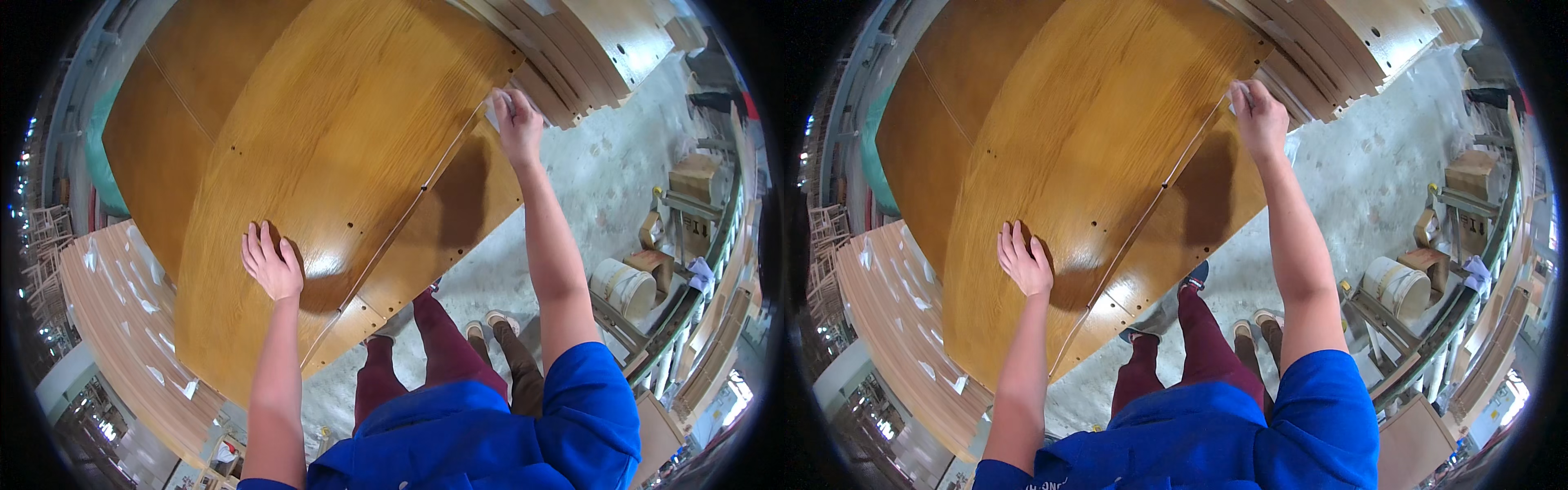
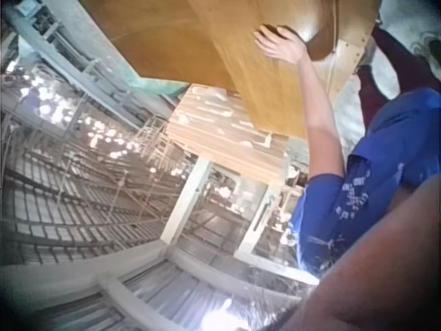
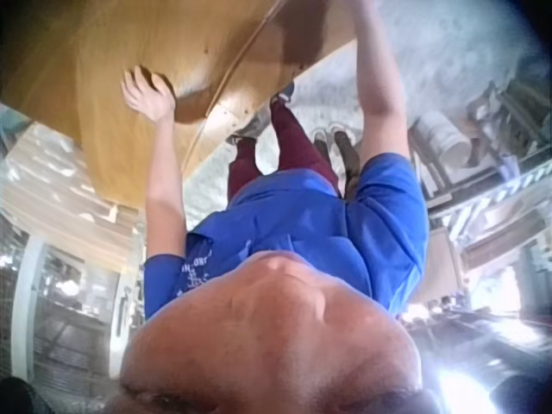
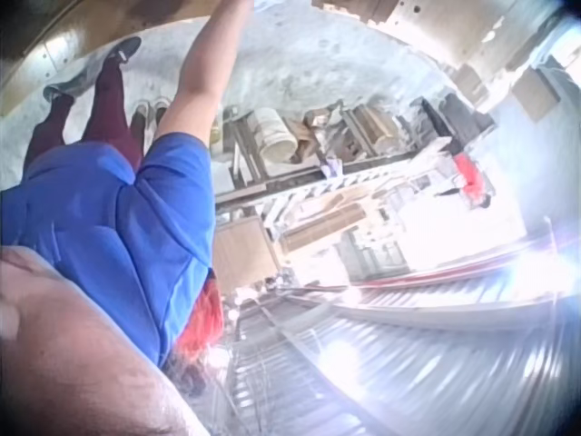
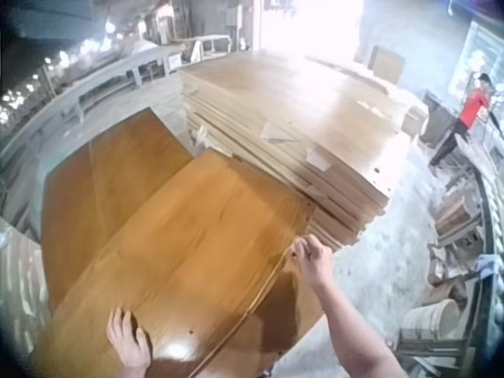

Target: The person wipes the surface of several wooden panels with a cloth in a workshop. They move between stacks and a roller conveyor, handling panels one at a time, turning them over, and wiping different areas before placing them back.

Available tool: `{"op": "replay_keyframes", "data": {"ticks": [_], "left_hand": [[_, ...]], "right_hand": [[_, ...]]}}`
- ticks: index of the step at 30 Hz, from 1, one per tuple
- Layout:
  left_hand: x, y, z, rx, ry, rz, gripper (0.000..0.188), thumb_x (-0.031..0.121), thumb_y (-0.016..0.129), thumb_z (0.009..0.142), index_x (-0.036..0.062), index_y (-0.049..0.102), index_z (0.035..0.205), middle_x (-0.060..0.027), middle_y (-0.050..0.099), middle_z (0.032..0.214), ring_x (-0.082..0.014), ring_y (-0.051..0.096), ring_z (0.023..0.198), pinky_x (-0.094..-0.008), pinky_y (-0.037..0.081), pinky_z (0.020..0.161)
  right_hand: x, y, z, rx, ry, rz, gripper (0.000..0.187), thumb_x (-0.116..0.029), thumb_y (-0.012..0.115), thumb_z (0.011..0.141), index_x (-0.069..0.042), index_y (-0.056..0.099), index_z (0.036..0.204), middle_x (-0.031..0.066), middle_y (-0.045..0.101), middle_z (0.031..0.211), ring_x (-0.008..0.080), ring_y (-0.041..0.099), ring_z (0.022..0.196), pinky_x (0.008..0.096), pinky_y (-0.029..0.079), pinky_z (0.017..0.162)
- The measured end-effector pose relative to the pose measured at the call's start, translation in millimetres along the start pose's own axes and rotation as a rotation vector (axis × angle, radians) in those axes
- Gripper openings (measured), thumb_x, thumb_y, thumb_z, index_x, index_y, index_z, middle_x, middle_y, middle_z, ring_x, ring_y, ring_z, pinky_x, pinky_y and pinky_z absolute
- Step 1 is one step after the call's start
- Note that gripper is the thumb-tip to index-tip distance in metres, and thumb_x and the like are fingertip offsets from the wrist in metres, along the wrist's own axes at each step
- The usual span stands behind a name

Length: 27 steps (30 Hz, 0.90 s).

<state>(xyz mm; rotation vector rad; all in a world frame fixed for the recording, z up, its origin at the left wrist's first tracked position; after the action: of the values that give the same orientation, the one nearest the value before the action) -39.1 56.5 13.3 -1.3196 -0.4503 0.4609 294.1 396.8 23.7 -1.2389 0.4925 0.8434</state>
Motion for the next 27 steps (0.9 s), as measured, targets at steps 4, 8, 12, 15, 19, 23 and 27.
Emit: {"op": "replay_keyframes", "data": {"ticks": [4,8,12,15,19,23,27], "left_hand": [[3,-1,3,0.0,0.008,0.007,0.045,0.03,0.042,0.091,0.0099,0.042,0.132,-0.011,0.035,0.14,-0.0321,0.027,0.13,-0.0474,0.019,0.107],[7,-1,5,-0.002,0.008,0.015,0.045,0.03,0.041,0.091,0.0097,0.042,0.132,-0.0111,0.035,0.14,-0.0327,0.027,0.13,-0.0475,0.019,0.107],[5,-2,4,0.004,0.008,0.012,0.046,0.029,0.042,0.091,0.0092,0.042,0.132,-0.0113,0.035,0.14,-0.0331,0.028,0.129,-0.0477,0.019,0.107],[6,-2,4,-0.004,0.011,0.014,0.046,0.029,0.042,0.09,0.0089,0.042,0.131,-0.0115,0.035,0.141,-0.0331,0.028,0.129,-0.0479,0.019,0.107],[7,-2,4,-0.016,0.005,0.017,0.046,0.029,0.043,0.09,0.009,0.043,0.131,-0.0118,0.035,0.141,-0.0333,0.028,0.129,-0.0481,0.019,0.106],[7,-1,3,-0.017,0.006,0.023,0.046,0.028,0.043,0.09,0.0091,0.042,0.132,-0.0119,0.035,0.141,-0.0335,0.028,0.129,-0.0485,0.019,0.106],[8,-2,5,-0.017,0.008,0.02,0.045,0.027,0.042,0.09,0.0089,0.042,0.132,-0.0123,0.035,0.14,-0.034,0.028,0.129,-0.0494,0.019,0.106]], "right_hand": [[14,-11,39,0.083,0.028,-0.052,0.024,-0.033,0.061,0.085,-0.009,0.063,0.091,0.0124,0.066,0.078,0.0305,0.064,0.074,0.0359,0.049,0.066],[24,-20,69,0.109,0.083,-0.096,0.026,-0.037,0.058,0.086,-0.011,0.063,0.091,0.0128,0.065,0.077,0.032,0.063,0.075,0.0379,0.049,0.066],[36,-16,75,0.033,0.141,-0.184,0.03,-0.041,0.055,0.086,-0.012,0.062,0.091,0.0128,0.065,0.08,0.0338,0.062,0.078,0.0406,0.048,0.068],[41,-15,74,0.003,0.136,-0.237,0.03,-0.042,0.055,0.086,-0.013,0.062,0.091,0.0131,0.065,0.081,0.0343,0.061,0.079,0.0415,0.048,0.068],[45,-16,76,0.042,0.114,-0.209,0.03,-0.041,0.055,0.086,-0.013,0.063,0.091,0.0141,0.065,0.082,0.0349,0.061,0.081,0.0426,0.048,0.068],[47,-17,87,0.055,0.117,-0.244,0.03,-0.041,0.055,0.086,-0.014,0.062,0.096,0.0155,0.064,0.087,0.036,0.061,0.084,0.0424,0.048,0.07],[48,-18,104,0.069,0.115,-0.33,0.03,-0.039,0.054,0.087,-0.012,0.062,0.1,0.0152,0.065,0.089,0.0333,0.062,0.08,0.0389,0.048,0.067]]}}
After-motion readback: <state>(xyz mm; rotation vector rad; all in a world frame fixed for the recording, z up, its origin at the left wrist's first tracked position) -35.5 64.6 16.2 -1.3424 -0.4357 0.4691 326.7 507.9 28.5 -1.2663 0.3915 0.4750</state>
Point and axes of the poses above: each hand's wrist, its own z-axis towards the middle knuckle, its own y-axis out of the palm, x = y × z, the point moved 7 cm from there along z, towards the middle knuckle
